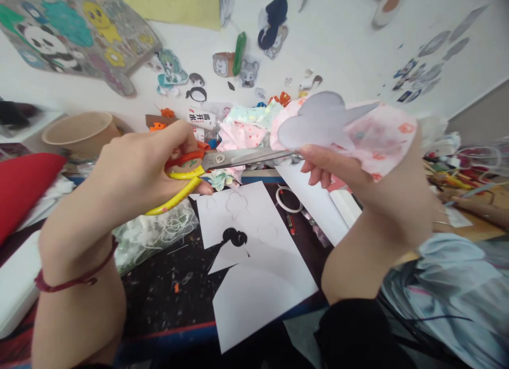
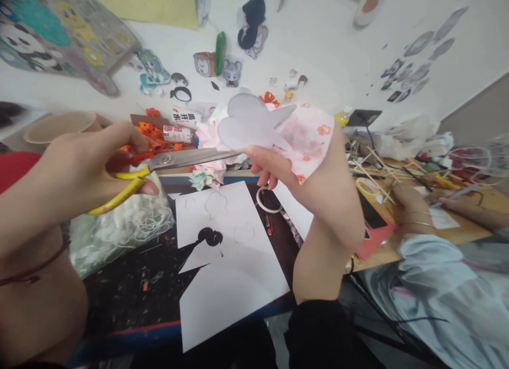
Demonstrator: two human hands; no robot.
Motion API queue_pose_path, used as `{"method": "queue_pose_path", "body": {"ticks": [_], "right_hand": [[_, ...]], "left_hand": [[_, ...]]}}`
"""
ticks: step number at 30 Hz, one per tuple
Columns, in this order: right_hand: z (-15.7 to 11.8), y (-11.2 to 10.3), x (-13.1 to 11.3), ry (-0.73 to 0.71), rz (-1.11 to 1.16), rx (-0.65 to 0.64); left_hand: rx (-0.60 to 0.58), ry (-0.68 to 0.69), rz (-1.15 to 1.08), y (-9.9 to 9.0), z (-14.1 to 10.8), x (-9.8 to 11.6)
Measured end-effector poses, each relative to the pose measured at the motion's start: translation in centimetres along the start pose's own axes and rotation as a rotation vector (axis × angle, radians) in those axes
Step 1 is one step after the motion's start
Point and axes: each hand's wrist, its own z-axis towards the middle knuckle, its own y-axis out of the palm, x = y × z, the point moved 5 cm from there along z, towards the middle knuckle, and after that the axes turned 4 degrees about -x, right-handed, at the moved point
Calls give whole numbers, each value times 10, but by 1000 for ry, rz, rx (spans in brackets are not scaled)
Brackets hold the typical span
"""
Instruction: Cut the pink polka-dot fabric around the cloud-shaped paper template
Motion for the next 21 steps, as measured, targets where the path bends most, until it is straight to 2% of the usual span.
{"method": "queue_pose_path", "body": {"ticks": [9,21], "right_hand": [[2,4,-3,64,25,3],[2,4,0,58,46,-6]], "left_hand": [[-1,-2,9,-1,1,0],[-53,-49,-6,5,2,0]]}}
